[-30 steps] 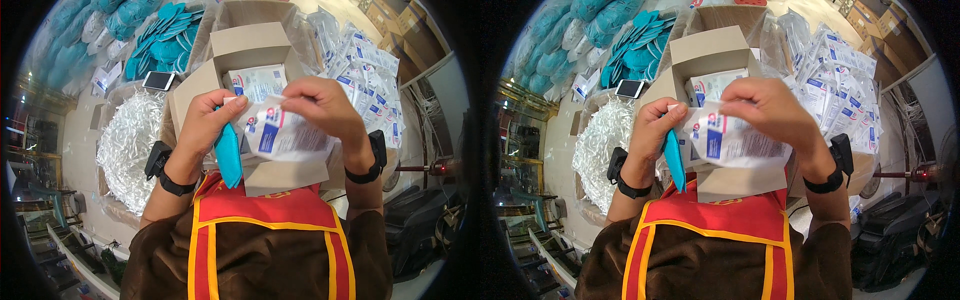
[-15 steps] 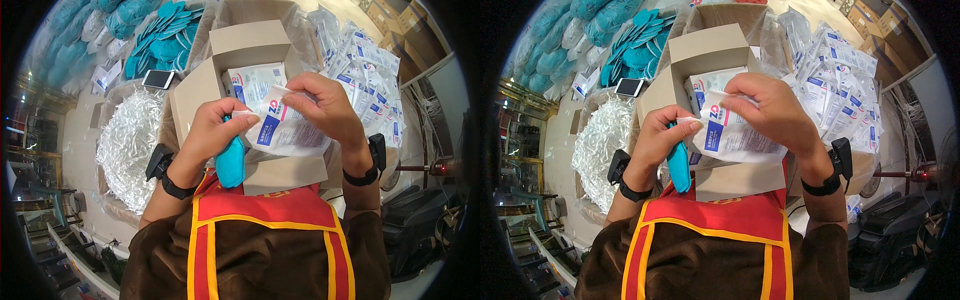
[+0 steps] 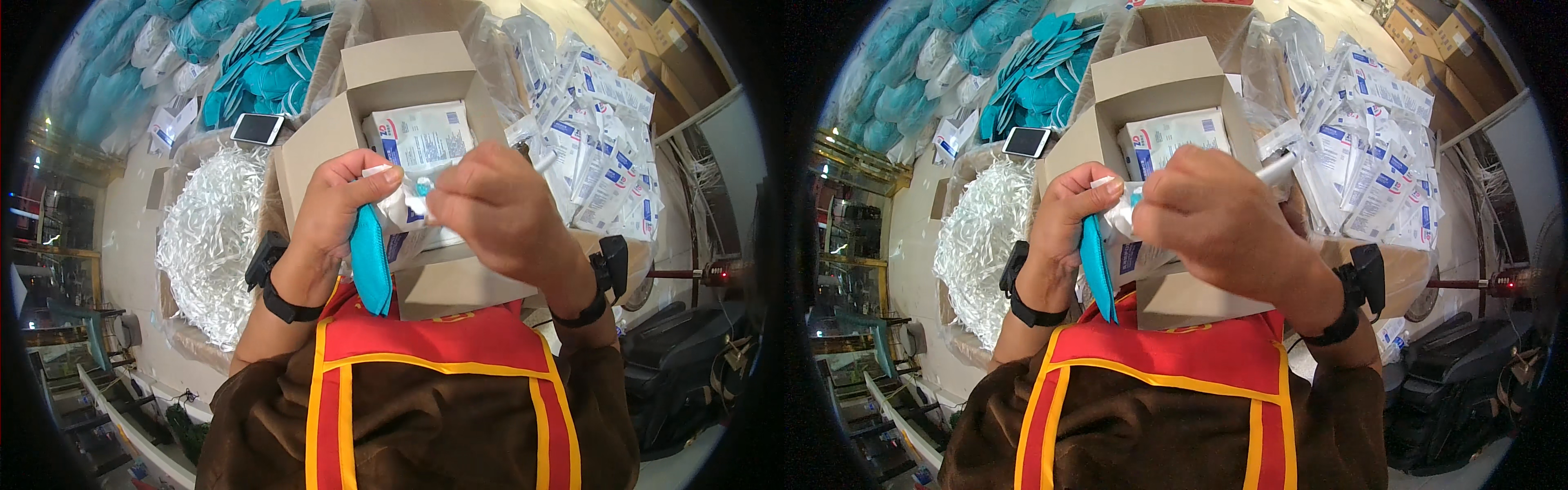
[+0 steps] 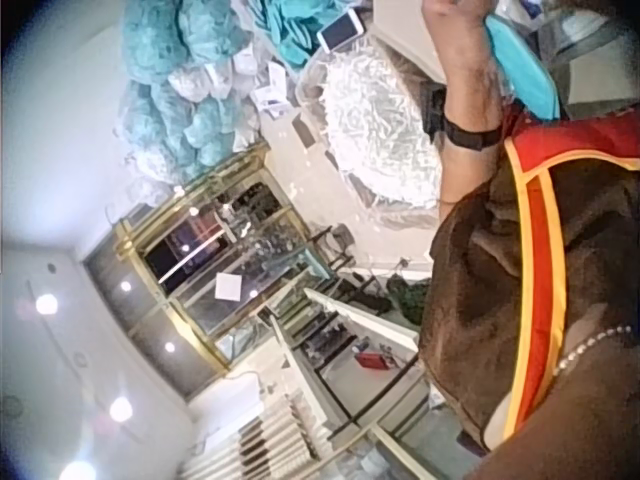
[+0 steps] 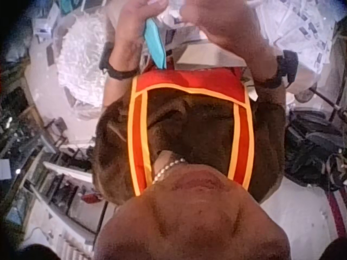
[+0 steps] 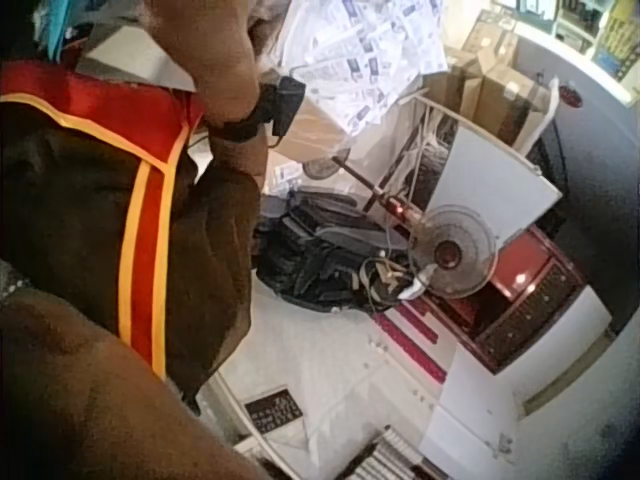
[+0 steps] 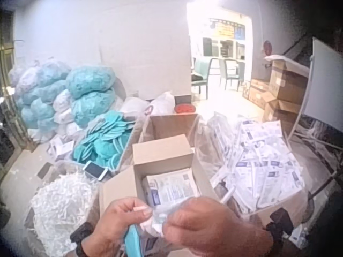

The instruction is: Packaging teal-colored masks into boxes and individual plastic pouches.

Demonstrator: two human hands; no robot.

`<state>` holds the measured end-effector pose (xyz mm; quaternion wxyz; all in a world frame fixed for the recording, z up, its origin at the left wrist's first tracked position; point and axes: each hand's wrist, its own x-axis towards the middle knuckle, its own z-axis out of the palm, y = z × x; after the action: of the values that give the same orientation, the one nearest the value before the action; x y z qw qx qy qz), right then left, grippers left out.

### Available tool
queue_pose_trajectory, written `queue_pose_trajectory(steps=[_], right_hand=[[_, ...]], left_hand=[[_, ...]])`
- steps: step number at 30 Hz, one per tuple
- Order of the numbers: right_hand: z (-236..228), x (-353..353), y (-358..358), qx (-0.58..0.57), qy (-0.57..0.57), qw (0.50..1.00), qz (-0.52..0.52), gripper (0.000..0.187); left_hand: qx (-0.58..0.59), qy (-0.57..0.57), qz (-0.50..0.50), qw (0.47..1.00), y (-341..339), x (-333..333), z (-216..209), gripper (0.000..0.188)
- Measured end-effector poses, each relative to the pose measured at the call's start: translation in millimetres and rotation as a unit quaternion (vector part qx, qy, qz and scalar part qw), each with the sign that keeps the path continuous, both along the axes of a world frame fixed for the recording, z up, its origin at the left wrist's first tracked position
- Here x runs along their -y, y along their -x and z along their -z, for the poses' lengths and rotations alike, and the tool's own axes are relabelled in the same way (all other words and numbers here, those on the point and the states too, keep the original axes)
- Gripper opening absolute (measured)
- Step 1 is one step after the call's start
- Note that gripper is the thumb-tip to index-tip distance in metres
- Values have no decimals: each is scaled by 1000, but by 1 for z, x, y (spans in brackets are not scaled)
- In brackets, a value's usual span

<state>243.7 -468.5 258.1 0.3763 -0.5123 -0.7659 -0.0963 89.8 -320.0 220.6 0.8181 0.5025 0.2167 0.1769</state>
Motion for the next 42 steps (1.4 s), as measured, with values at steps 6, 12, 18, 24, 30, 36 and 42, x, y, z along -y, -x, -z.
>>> queue_pose_trajectory(steps=[6,12,18,24,30,36,42], right_hand=[[-5,15,20,131,-22,990,36,15],[-27,39,50,41,-24,993,-112,18],[-44,46,21,-64,67,990,-102,21],[-42,41,2,-106,124,980,-117,15],[-12,-4,-17,-147,118,981,36,32],[-1,-17,-16,-116,149,982,30,15],[-8,-15,-1,8,86,995,54,11]], left_hand=[[-13,5,5,1000,-3,11,-5,9],[-62,-36,-52,996,-5,-19,20,11],[-17,-120,-72,990,-2,-21,11,15],[-9,-182,-50,982,1,-30,-9,12],[49,-394,58,916,-1,-5,-34,8],[-35,-460,12,887,-3,11,-40,11],[-29,-252,-63,965,-8,16,-20,10]])
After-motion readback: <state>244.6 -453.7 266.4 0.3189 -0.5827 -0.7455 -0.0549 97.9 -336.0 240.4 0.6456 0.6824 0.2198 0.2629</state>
